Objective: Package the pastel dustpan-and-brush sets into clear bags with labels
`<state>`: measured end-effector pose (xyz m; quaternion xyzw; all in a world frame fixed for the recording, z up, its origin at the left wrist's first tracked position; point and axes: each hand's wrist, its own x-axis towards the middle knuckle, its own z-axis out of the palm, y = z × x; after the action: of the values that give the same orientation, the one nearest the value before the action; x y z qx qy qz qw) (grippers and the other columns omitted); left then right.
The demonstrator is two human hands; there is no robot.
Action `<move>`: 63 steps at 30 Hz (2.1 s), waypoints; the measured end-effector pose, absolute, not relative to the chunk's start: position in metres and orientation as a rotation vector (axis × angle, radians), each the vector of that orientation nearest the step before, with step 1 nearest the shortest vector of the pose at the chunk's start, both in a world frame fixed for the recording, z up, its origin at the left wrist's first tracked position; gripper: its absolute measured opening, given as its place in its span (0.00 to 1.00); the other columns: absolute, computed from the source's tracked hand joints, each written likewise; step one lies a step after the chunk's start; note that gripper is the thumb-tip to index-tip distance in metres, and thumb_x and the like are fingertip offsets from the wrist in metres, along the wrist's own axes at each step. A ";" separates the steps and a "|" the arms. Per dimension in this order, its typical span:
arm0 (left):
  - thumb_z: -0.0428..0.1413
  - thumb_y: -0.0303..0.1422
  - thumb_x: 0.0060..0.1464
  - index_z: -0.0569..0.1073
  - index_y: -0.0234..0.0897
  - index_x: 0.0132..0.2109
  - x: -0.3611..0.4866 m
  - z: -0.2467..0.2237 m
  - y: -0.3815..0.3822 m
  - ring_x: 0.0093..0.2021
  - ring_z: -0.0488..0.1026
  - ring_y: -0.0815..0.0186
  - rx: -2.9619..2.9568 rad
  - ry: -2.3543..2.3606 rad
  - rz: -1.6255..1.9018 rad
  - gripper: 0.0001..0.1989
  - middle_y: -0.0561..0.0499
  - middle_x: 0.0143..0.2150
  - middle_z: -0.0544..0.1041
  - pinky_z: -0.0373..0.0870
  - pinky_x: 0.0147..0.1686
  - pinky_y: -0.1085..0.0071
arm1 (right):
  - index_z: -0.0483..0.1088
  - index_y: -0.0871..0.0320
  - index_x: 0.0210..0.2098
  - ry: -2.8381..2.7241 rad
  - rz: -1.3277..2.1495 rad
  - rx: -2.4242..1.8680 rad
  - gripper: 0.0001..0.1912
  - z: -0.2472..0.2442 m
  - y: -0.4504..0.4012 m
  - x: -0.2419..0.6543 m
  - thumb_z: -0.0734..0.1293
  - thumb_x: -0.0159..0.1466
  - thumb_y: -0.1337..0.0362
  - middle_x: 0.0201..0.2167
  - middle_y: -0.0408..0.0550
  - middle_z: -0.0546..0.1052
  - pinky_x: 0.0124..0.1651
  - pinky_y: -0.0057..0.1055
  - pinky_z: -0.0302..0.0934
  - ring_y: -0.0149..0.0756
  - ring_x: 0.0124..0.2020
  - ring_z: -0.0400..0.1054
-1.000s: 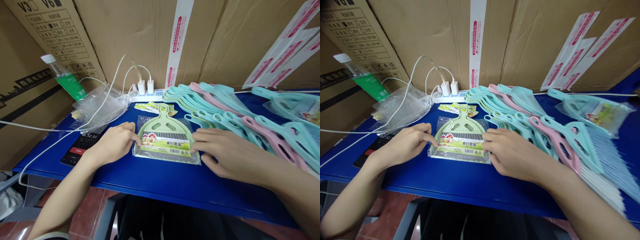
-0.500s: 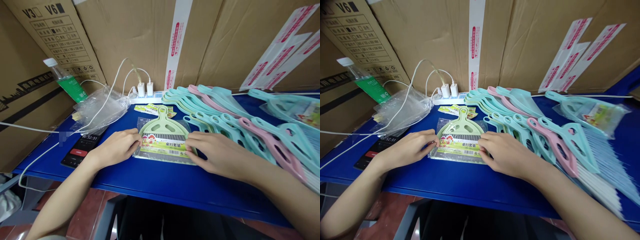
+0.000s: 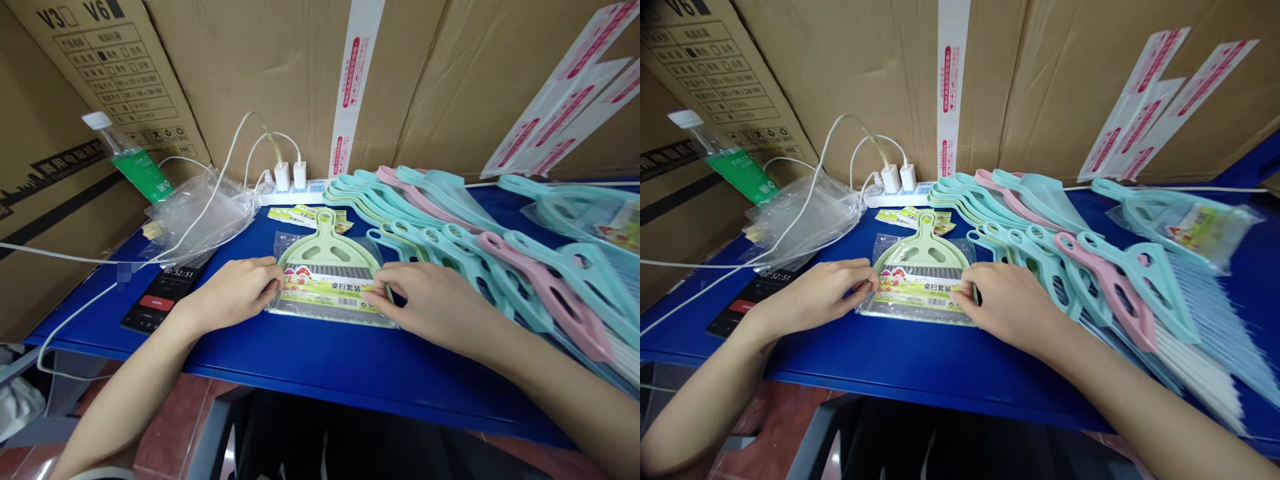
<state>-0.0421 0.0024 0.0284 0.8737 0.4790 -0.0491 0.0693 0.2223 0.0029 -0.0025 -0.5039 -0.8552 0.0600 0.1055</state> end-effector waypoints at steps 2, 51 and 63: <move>0.45 0.27 0.61 0.70 0.37 0.35 -0.043 0.029 0.003 0.30 0.70 0.67 2.644 1.437 -0.152 0.10 0.53 0.34 0.72 0.61 0.31 0.70 | 0.63 0.55 0.18 -2.509 0.191 -1.532 0.16 -0.002 0.003 0.221 0.63 0.62 0.62 0.20 0.42 0.73 0.23 0.29 0.48 0.34 0.22 0.65; 0.47 0.26 0.64 0.65 0.48 0.63 -0.023 0.012 -0.003 0.36 0.77 0.66 3.149 1.073 -0.284 0.23 0.50 0.43 0.73 0.75 0.36 0.70 | 0.76 0.58 0.39 -2.630 -0.004 -0.691 0.15 -0.013 0.001 0.215 0.57 0.70 0.67 0.27 0.46 0.73 0.36 0.34 0.61 0.37 0.30 0.66; 0.48 0.23 0.61 0.71 0.48 0.59 -0.022 0.018 -0.005 0.40 0.76 0.64 3.023 1.132 -0.241 0.23 0.49 0.43 0.72 0.74 0.39 0.68 | 0.77 0.57 0.41 -2.636 -0.047 -0.705 0.16 -0.012 0.002 0.215 0.58 0.69 0.69 0.27 0.46 0.74 0.36 0.34 0.60 0.37 0.30 0.66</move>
<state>-0.0220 -0.0049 0.0177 0.9329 0.3492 -0.0745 -0.0476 0.2153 0.0016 -0.0123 -0.2527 -0.9455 -0.0170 0.2046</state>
